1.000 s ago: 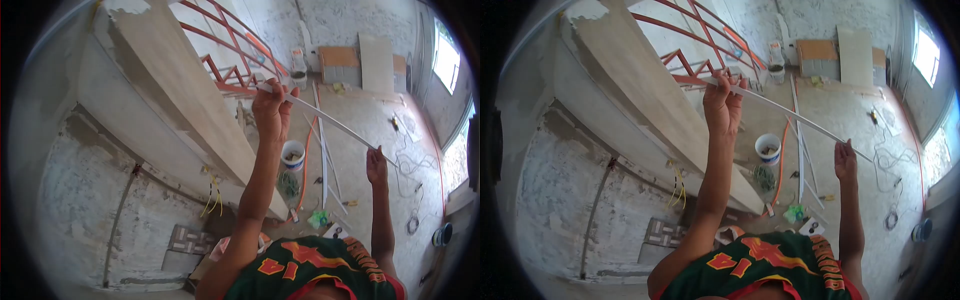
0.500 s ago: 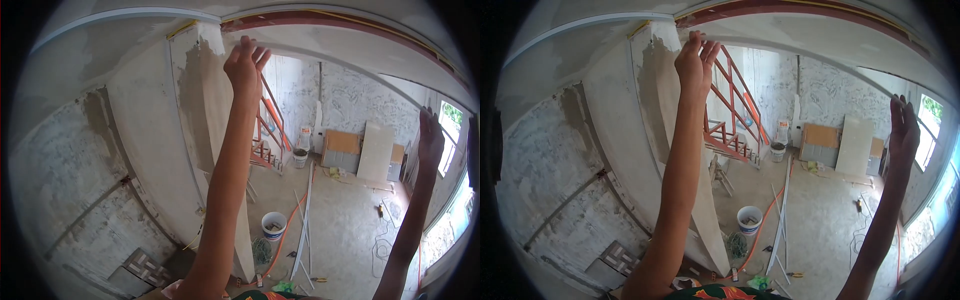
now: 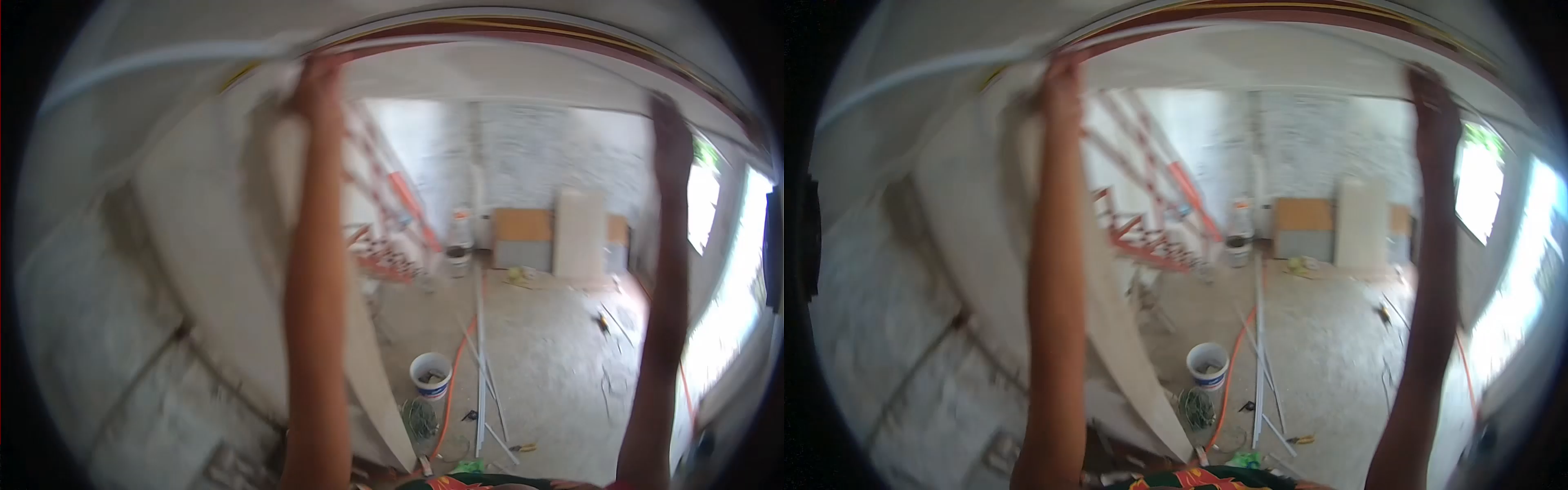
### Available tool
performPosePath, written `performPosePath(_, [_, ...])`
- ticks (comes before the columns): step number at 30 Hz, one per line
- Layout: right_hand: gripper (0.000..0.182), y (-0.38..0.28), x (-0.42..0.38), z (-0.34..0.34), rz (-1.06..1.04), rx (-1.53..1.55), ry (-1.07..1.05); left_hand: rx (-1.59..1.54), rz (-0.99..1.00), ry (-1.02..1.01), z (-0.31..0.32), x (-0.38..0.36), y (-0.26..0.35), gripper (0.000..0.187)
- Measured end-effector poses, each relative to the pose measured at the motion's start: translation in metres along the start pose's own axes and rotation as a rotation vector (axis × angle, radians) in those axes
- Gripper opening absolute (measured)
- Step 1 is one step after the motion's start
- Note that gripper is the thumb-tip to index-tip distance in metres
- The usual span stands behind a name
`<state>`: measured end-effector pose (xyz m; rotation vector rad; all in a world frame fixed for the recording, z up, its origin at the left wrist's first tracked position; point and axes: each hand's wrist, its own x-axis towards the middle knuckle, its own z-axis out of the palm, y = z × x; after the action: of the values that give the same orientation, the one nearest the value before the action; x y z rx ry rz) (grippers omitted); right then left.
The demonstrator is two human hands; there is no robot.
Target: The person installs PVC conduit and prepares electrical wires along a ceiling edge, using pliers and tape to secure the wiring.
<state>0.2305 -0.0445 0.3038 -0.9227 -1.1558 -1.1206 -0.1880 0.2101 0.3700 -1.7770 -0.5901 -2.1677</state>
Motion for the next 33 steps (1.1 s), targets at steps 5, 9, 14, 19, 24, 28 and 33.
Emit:
performPosePath(5, [0.025, -0.040, -0.005, 0.010, 0.602, 1.251, 0.282, -1.416, -0.582, 0.069, 0.002, 0.020, -0.038, 0.032])
performPosePath(9, [0.024, -0.071, -0.003, -0.008, 0.713, 1.318, 0.333, -1.433, -0.555, 0.049, -0.003, 0.017, -0.053, 0.030])
performPosePath(14, [0.027, -0.068, -0.014, -0.006, 0.727, 1.313, 0.284, -1.301, -0.638, 0.175, -0.014, 0.000, -0.016, 0.036])
performPosePath(19, [0.023, -0.064, -0.022, -0.006, 0.738, 1.434, 0.181, -1.386, -0.569, 0.060, -0.019, -0.005, -0.048, 0.038])
performPosePath(24, [0.018, -0.041, -0.067, 0.001, 0.740, 1.607, 0.053, -1.404, -0.589, 0.115, -0.024, -0.024, -0.024, 0.040])
performPosePath(28, [0.022, -0.031, -0.071, 0.003, 0.841, 1.507, 0.003, -1.427, -0.546, 0.101, -0.030, -0.035, -0.013, 0.038])
performPosePath(33, [0.025, -0.034, -0.014, -0.010, 0.668, 1.330, 0.103, -1.449, -0.542, 0.116, -0.031, -0.061, -0.023, 0.034])
